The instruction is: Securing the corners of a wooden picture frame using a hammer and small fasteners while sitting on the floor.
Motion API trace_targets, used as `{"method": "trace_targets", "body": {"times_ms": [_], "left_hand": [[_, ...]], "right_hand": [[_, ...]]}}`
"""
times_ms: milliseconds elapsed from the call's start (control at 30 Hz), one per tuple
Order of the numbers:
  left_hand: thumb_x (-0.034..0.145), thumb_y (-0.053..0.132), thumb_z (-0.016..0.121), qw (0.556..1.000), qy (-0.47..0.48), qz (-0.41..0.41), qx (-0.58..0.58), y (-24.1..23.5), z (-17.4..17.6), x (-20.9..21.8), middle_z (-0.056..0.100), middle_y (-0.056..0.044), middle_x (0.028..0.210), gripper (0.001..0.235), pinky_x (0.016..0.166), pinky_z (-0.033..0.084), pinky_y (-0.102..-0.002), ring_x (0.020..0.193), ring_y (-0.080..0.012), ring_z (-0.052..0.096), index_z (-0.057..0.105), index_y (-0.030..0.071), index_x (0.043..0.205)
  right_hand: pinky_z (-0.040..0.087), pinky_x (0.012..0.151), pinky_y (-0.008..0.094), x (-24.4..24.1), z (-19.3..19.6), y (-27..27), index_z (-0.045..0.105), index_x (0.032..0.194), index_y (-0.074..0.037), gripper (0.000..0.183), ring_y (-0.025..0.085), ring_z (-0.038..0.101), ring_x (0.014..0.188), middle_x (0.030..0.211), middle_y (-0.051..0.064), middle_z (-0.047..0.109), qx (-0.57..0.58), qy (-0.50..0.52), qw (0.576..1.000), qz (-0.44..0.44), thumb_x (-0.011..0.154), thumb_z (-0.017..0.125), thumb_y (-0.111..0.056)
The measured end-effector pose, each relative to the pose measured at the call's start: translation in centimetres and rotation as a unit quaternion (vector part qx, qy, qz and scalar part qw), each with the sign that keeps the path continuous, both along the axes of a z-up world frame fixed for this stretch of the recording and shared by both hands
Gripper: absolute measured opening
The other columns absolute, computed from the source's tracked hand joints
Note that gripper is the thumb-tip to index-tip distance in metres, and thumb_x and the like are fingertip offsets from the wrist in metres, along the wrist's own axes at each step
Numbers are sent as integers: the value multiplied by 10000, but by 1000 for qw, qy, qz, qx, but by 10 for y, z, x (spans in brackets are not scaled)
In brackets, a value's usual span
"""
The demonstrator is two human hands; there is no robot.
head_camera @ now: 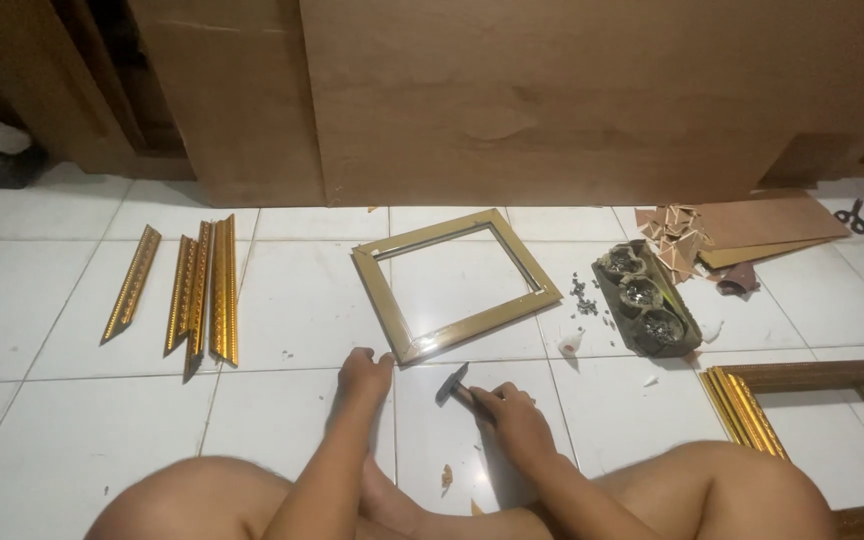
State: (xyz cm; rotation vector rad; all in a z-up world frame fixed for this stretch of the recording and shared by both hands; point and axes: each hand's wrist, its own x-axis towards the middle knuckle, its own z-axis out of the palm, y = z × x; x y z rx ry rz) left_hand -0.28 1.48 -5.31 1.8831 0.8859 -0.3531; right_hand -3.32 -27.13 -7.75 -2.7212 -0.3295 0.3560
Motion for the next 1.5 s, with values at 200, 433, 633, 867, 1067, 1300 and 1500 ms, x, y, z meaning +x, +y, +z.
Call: {"method": "trace_targets", "body": {"times_ms": [200,433,633,867,1067,1300,1500], "left_hand": [[990,571,649,1000,-11,8,1,-16,-9,22,797,-91,1380,665,1039,584,-457,1270,-353,747,697,144,1498],[929,370,866,961,-15,201,-190,-29,26,31,815,-47,1056,470,720,550,-261,806,-209,709,824,125,1327],[1049,255,780,934,-152,165,-279,-25,39,49,520,-313,1627,689,1201,506,-584,1483,-454,597,539,34,1655],[1194,343,511,839,-274,316,-348,14,32,52,587,-233,1565,537,1219,460,-658,1428,-486,599,436,86,1660],[1200,539,475,830,-308,399,-238,42,42,46,747,-173,1305,568,1058,652,-561,1198,-369,787,523,135,1596],[1179,647,401,858,-281,347,-256,38,81,40,721,-123,1385,669,1173,600,-486,1297,-275,758,461,153,1627],[1127,746,307,831,-307,251,-390,28,107,42,616,-82,1580,840,1320,480,-447,1495,-275,619,360,151,1717]], "right_hand": [[579,913,410,28,88,17,749,1404,-365,405,221,716,1163,1313,-16,714,-62,138,987,53,1046,656,-529],[570,559,359,57,83,1,826,1344,-176,423,223,754,793,1157,73,903,223,149,931,-247,1098,605,-440],[696,925,483,66,83,10,742,1532,-143,562,357,795,1247,1467,196,777,360,215,867,-270,1158,542,-512],[634,740,325,87,64,-4,718,1488,-74,475,193,636,985,1224,93,655,442,119,828,-323,1166,539,-374],[584,750,334,74,119,0,576,1592,-89,535,269,635,1070,1455,176,581,424,-11,852,-308,1088,658,-248],[505,930,389,81,104,-1,625,1654,-198,638,341,683,1284,1547,119,702,521,215,772,-294,1120,574,-544],[512,1068,312,89,87,-18,594,1663,-195,614,285,583,1361,1562,67,650,613,201,690,-328,1150,518,-522]]}}
